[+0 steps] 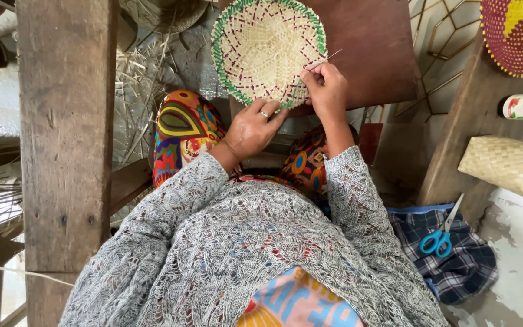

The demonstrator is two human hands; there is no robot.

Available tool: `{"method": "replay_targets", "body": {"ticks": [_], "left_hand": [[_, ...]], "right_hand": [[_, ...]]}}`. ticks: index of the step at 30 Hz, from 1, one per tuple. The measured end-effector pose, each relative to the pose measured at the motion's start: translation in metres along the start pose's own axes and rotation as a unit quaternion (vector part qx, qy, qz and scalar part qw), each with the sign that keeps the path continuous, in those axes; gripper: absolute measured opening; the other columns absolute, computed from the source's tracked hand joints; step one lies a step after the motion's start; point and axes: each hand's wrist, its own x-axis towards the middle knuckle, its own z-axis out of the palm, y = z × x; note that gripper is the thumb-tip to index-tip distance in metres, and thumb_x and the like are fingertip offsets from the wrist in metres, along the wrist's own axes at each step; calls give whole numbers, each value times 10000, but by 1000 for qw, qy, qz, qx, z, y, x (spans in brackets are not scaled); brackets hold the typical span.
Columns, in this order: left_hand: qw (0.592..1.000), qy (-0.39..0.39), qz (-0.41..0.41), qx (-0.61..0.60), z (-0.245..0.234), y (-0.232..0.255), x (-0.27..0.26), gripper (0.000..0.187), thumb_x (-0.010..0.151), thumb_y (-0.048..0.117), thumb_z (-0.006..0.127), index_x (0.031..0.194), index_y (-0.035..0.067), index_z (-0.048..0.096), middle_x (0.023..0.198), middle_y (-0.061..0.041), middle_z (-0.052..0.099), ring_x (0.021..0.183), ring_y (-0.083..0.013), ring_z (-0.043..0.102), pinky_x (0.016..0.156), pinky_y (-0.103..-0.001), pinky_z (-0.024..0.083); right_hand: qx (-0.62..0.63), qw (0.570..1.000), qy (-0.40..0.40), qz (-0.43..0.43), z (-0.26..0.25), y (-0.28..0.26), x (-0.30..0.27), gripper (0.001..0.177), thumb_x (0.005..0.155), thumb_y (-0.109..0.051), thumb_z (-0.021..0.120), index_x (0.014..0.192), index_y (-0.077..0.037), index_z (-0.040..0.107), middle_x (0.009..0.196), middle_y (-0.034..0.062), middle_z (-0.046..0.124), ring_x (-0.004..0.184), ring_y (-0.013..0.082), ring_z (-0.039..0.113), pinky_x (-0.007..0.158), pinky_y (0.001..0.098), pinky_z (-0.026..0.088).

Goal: The person weaves a circular mat by hand using a needle and green thread. They pass the needle through the straw material to bind it and use scissors to cut the thread.

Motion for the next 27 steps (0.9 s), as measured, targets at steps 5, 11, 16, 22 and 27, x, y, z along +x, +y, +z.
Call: {"method": "replay_targets", "body": {"ticks": [5, 11, 16, 22, 27], "left_hand": [[999, -20, 32, 2, 3, -1, -5, 236, 992, 199, 583, 1186, 125, 694, 1116, -135, 633, 984, -334, 641, 848, -382, 563], [997, -40, 18, 59, 6, 14, 10, 232, 960, 169, 587, 1165, 109, 680, 1124, -141, 622, 941, -335, 627, 836, -424, 541], [999, -49, -15, 4, -5, 6, 18, 211, 939, 201, 583, 1102, 133, 697, 1118, -83, 627, 932, -307, 614, 818, -421, 519], [996, -89, 0, 24, 4, 5, 15, 331, 901, 197, 592, 1210, 94, 652, 1167, -116, 608, 946, -310, 589, 904, -452, 472], [994, -103, 8, -25, -5, 1, 13, 332, 900, 210, 603, 1211, 124, 683, 1194, -92, 597, 967, -290, 588, 928, -440, 447]], "right_hand": [[30, 999, -19, -15, -8, -16, -7, 121, 914, -83, 784, 948, 20, 730, 729, 119, 629, 451, 193, 665, 364, 263, 596], [41, 998, -40, -40, -11, -10, -5, 93, 891, -44, 806, 961, -18, 750, 734, 101, 639, 481, 188, 688, 384, 245, 574], [26, 997, -36, -61, -9, -2, 0, 120, 871, -37, 808, 961, 3, 738, 731, 192, 622, 513, 262, 693, 368, 316, 570], [132, 990, -28, 46, -16, -29, -15, 132, 893, -103, 711, 884, -3, 624, 582, 147, 622, 477, 196, 672, 426, 285, 584], [107, 994, -34, 2, -15, -5, -13, 132, 972, -58, 708, 1002, 13, 601, 659, 163, 652, 520, 197, 683, 434, 307, 615]]}}
